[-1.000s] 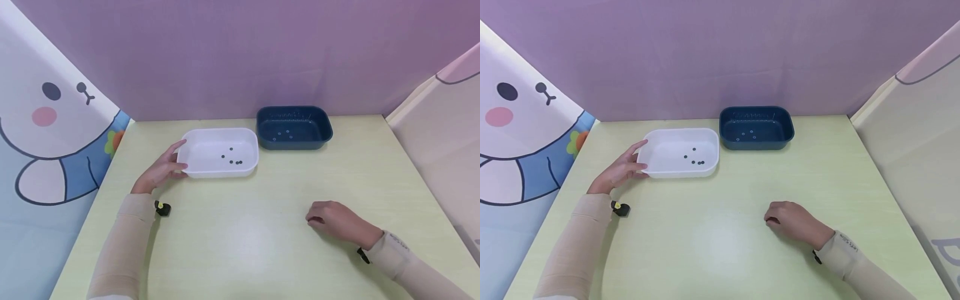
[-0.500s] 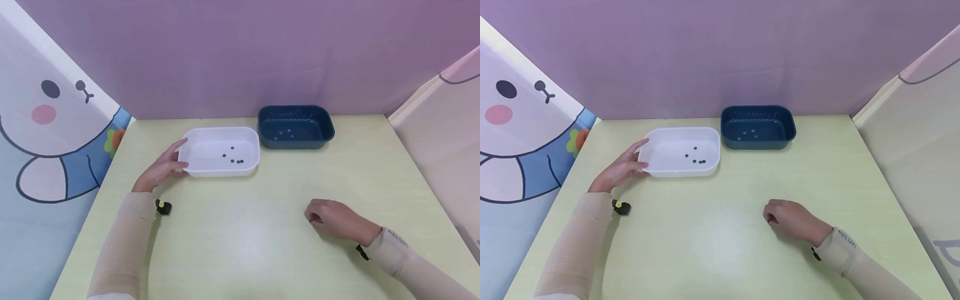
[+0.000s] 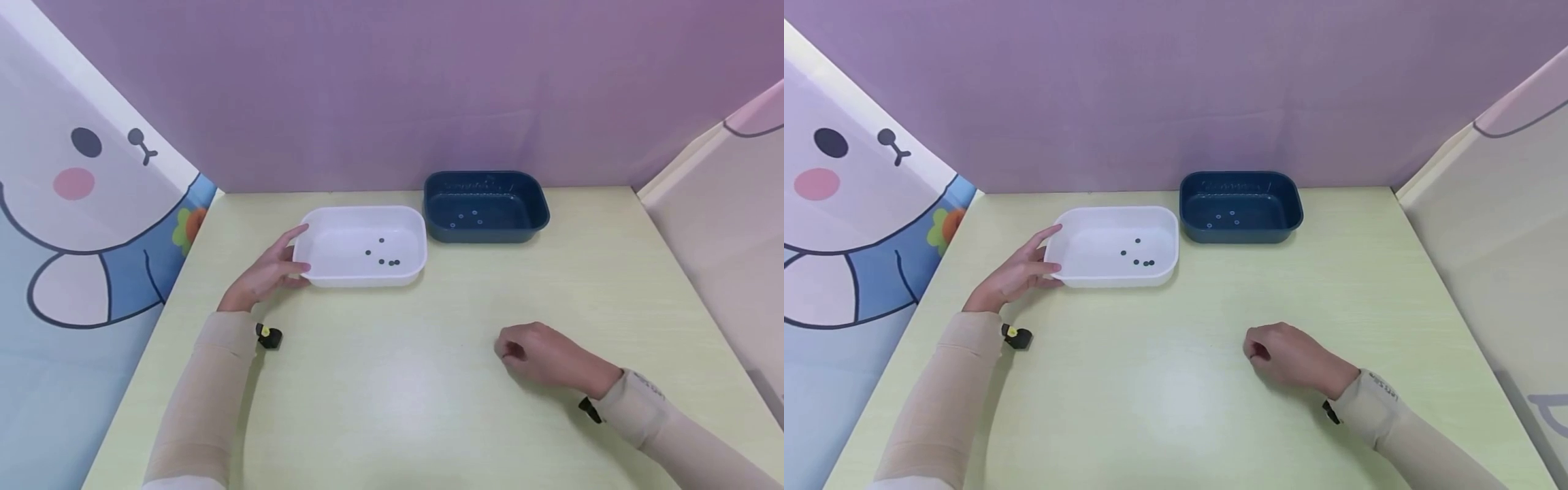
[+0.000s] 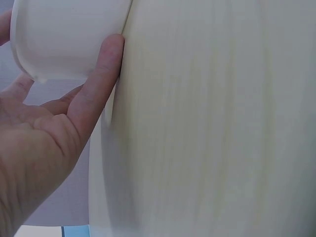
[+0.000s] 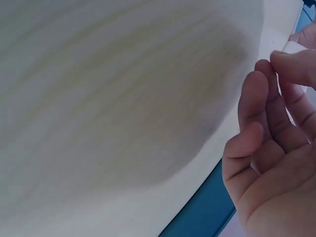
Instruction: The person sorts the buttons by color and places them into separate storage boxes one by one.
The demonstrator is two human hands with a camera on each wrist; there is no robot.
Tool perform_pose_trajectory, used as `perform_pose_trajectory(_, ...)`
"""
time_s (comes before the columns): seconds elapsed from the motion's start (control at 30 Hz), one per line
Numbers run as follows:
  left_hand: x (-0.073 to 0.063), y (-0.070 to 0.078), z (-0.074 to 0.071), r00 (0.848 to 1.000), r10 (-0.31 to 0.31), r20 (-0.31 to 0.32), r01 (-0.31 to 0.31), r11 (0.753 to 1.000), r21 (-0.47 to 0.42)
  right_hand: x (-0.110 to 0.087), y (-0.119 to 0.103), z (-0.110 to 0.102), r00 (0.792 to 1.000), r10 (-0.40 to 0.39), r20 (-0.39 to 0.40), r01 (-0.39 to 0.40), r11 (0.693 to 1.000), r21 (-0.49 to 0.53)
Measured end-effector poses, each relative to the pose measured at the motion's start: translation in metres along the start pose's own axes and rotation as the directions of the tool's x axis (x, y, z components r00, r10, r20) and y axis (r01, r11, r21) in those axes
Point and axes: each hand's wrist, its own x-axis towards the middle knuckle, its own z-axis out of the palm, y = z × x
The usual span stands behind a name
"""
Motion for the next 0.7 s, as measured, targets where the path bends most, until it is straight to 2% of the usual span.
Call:
perform_pose_trajectory(0.13,-0.0005,0.0000,0.0000,1.000,-0.001,0.000,0.001,1.000,0.002,0.0006,0.0007,-0.0015,0.999,0.037,-0.002,-0.036,0.998,0.051)
perform_pose_trajectory(0.33,-0.0014,0.0004,0.0006,1.000,0.003,-0.001,-0.003,1.000,0.000,0.0015,0.0031,-0.0018,0.999,0.026,-0.026,-0.023,0.992,0.122)
perform_pose_trajectory(0.5,-0.0023,0.0009,0.0016,1.000,0.002,-0.007,-0.002,1.000,0.004,0.0014,0.0039,-0.0029,0.998,0.049,-0.034,-0.041,0.981,0.189)
perform_pose_trajectory(0.7,-0.0037,0.0021,0.0028,1.000,-0.004,-0.015,0.004,1.000,0.011,0.0013,0.0045,-0.0062,0.996,0.087,-0.032,-0.078,0.973,0.218)
